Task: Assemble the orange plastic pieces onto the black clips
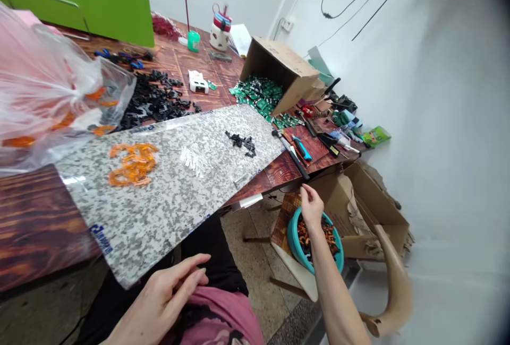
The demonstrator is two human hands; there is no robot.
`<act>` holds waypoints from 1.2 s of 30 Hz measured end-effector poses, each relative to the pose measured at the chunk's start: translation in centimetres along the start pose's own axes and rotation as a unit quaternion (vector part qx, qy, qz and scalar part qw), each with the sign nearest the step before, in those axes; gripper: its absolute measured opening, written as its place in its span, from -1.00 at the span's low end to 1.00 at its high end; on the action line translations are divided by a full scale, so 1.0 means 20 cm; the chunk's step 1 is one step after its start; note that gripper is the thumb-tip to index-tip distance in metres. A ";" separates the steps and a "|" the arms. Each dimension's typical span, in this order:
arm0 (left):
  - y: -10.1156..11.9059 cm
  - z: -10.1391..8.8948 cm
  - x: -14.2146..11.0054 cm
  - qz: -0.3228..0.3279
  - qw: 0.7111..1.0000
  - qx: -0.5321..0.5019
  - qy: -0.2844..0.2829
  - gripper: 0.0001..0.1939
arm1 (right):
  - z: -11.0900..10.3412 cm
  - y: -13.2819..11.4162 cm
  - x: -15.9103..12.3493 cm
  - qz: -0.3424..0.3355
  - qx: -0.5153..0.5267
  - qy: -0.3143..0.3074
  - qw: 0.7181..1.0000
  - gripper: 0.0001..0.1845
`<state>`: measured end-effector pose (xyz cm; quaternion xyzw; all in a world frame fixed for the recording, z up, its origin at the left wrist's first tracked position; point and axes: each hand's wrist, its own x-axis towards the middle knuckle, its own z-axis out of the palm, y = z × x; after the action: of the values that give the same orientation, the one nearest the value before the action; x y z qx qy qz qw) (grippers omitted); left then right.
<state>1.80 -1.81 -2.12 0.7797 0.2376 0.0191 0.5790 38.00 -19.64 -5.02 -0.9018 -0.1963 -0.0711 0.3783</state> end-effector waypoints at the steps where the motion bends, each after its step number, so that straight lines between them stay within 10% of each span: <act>1: 0.01 -0.01 0.00 0.004 1.000 -0.002 0.003 -0.62 | 0.06 -0.10 0.03 -0.038 0.011 -0.022 0.999 -0.61; 8: -0.02 -0.03 -0.05 -0.015 0.998 -0.052 0.042 -0.64 | 0.43 -0.62 0.20 -0.190 0.030 -0.159 0.968 -0.71; 17: -0.06 -0.06 -0.10 -0.032 0.981 -0.159 0.108 -0.65 | 0.50 -0.73 0.27 -0.149 0.099 -0.177 0.968 -0.75; 24: 0.01 -0.10 -0.03 -0.037 0.959 -0.246 0.133 -0.63 | 0.35 -0.87 -0.05 -0.064 0.265 -0.230 0.934 -0.48; 30: 0.07 -0.07 0.06 -0.015 0.939 -0.295 0.176 -0.58 | 0.31 -1.03 -0.46 0.025 0.388 -0.402 0.829 -0.59; 36: 0.04 -0.05 0.06 -0.039 0.909 -0.328 0.253 -0.54 | 0.33 -1.08 -0.67 -0.014 0.378 -0.474 0.795 -0.62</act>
<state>2.90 -0.63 -1.39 0.5049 0.3871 0.2700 0.7228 16.84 -5.12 0.78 -0.6048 -0.3745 0.4399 0.5481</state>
